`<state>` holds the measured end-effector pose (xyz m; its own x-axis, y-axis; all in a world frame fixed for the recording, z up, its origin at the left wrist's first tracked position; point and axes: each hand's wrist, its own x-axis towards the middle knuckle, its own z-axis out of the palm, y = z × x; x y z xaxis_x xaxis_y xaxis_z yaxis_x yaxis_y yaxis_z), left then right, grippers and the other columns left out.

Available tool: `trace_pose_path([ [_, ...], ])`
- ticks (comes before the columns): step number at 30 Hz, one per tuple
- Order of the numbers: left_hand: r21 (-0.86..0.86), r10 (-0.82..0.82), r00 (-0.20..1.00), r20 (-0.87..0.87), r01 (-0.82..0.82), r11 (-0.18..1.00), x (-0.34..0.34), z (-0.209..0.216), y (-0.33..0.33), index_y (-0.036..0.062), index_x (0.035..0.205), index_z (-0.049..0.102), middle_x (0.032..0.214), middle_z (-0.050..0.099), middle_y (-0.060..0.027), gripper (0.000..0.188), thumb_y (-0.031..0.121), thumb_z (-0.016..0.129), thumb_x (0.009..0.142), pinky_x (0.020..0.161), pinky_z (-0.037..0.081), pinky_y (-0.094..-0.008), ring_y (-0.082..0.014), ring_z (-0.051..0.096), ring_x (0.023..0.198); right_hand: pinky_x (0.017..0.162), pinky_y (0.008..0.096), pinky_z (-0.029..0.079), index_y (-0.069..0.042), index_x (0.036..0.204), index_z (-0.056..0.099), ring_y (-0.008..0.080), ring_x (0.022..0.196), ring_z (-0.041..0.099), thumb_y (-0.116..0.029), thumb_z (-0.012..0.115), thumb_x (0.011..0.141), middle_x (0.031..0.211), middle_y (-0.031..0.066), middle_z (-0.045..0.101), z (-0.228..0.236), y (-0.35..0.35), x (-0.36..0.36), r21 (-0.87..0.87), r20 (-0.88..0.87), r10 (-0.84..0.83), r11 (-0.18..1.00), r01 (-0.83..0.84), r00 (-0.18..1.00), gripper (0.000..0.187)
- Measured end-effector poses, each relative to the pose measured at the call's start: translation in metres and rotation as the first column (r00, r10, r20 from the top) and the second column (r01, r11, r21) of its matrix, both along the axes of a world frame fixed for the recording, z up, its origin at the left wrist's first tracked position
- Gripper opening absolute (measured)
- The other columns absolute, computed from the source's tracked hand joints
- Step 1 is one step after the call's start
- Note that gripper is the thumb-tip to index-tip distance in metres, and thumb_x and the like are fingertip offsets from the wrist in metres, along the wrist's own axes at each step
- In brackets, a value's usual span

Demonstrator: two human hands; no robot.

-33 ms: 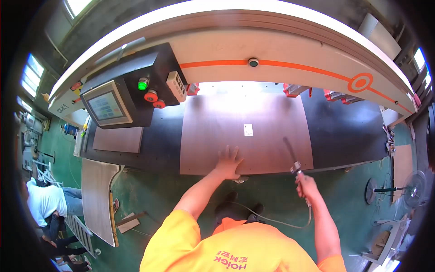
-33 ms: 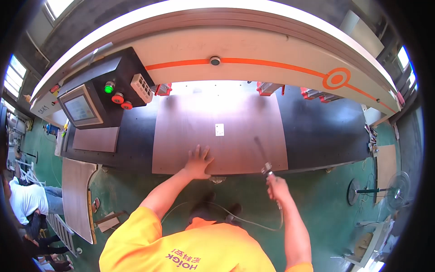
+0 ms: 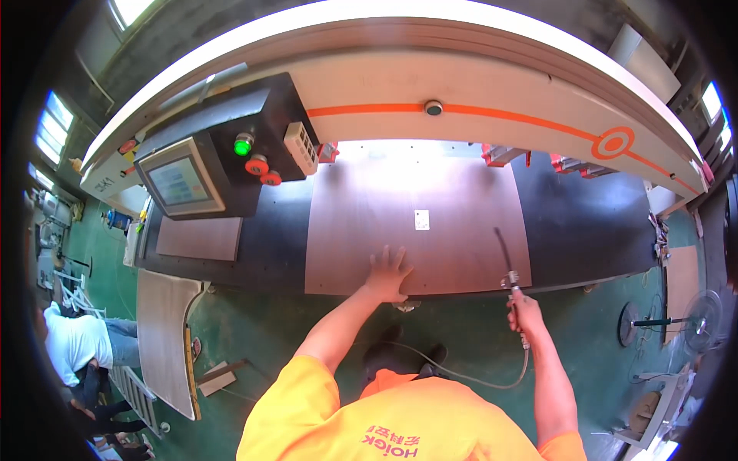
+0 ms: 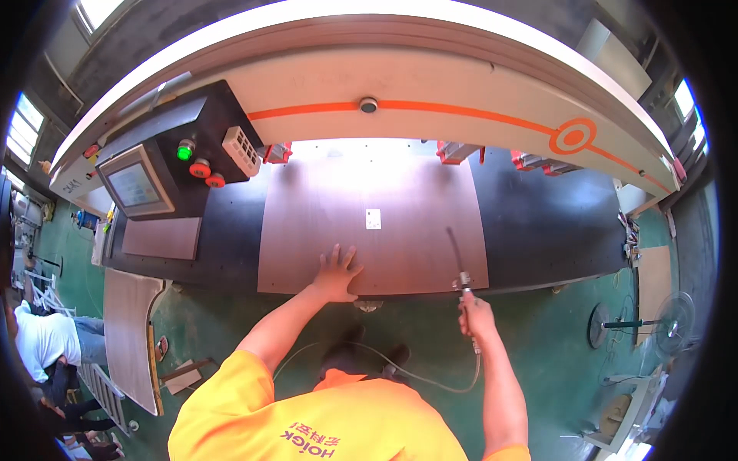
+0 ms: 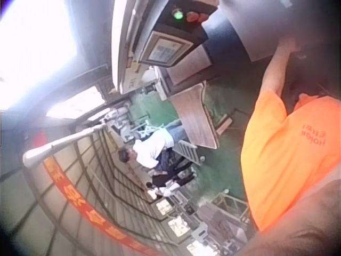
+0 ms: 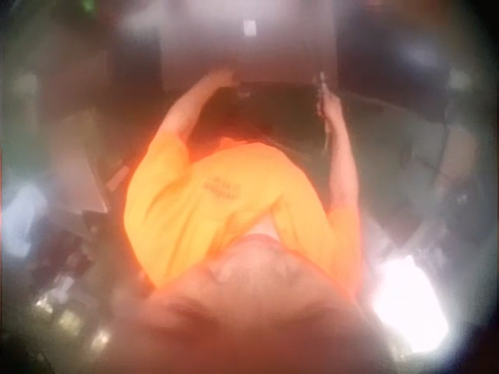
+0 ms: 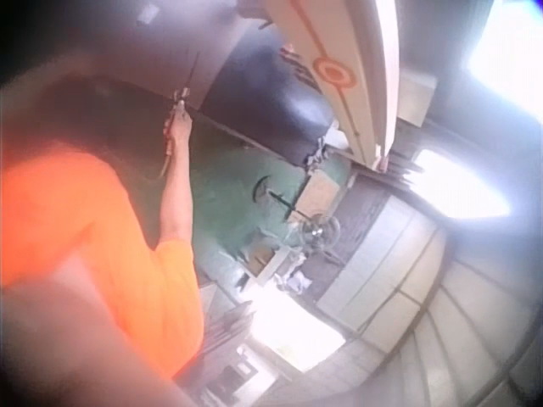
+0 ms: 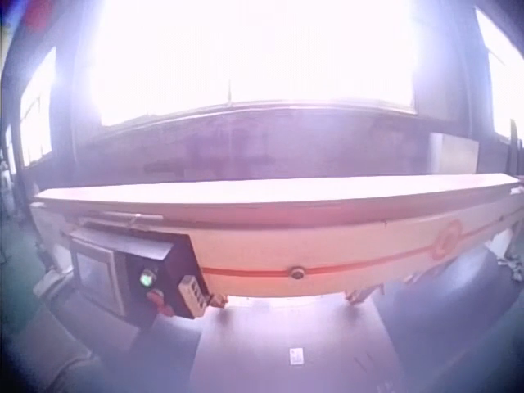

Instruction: The person pushes a cart carrying a wood panel, picks it up, and feeds it into a processing machine. They use a hand-held air nozzle to clean the work surface and then place another panel into the machine.

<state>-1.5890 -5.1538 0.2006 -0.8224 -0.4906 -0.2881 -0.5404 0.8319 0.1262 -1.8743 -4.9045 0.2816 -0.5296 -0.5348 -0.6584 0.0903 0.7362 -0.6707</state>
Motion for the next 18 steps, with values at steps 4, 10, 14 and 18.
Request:
trace_pose_path([
  [4, 0.065, -0.003, 1.0, 0.027, 0.001, 0.998, -0.008, 0.01, -0.043, 0.024, 0.137, 0.049, 0.157, 0.014, -0.0133, 0.084, 0.051, 0.078, 0.063, 0.102, 0.024, -0.0707, -0.0468, 0.013, 0.141, 0.037, 0.0228, 0.034, -0.005, 0.093, 0.055, 0.016, 0.046, 0.061, -0.054, 0.038, 0.098, 0.062, 0.0064, 0.061, 0.003, -0.008, -0.007, -0.044, 0.044, -0.141, 0.989, 0.142, 0.989, 0.053],
  [10, 0.088, 0.023, 0.999, -0.047, -0.018, 0.996, -0.014, 0.002, -0.083, 0.0228, 0.135, 0.051, 0.156, 0.017, -0.0128, 0.084, 0.044, 0.083, 0.061, 0.102, 0.025, -0.0711, -0.047, 0.014, 0.141, 0.038, 0.0218, 0.036, -0.005, 0.096, 0.055, 0.0161, 0.051, 0.064, -0.054, 0.036, 0.099, 0.066, 0.0068, 0.064, -0.006, -0.024, 0.017, 0.012, 0.075, -0.175, 0.985, 0.174, 0.982, 0.052],
  [14, 0.141, 0.054, 0.997, -0.048, -0.047, 0.989, -0.025, 0.006, -0.097, 0.0214, 0.134, 0.05, 0.157, 0.016, -0.0139, 0.081, 0.041, 0.083, 0.062, 0.103, 0.023, -0.0717, -0.0471, 0.014, 0.141, 0.038, 0.0214, 0.036, -0.005, 0.096, 0.055, 0.0159, 0.051, 0.064, -0.054, 0.037, 0.099, 0.066, 0.0062, 0.064, -0.005, -0.042, 0.017, 0.003, 0.044, -0.188, 0.982, 0.188, 0.981, 0.052],
  [18, 0.141, 0.078, 0.997, -0.023, -0.074, 0.987, -0.031, 0.012, -0.106, 0.0213, 0.135, 0.05, 0.156, 0.017, -0.0147, 0.081, 0.039, 0.083, 0.063, 0.103, 0.024, -0.0713, -0.0474, 0.017, 0.14, 0.038, 0.0211, 0.036, -0.005, 0.096, 0.055, 0.0159, 0.051, 0.064, -0.055, 0.037, 0.098, 0.066, 0.0059, 0.064, -0.001, -0.058, 0.011, -0.038, 0.029, -0.196, 0.98, 0.197, 0.98, 0.053],
])
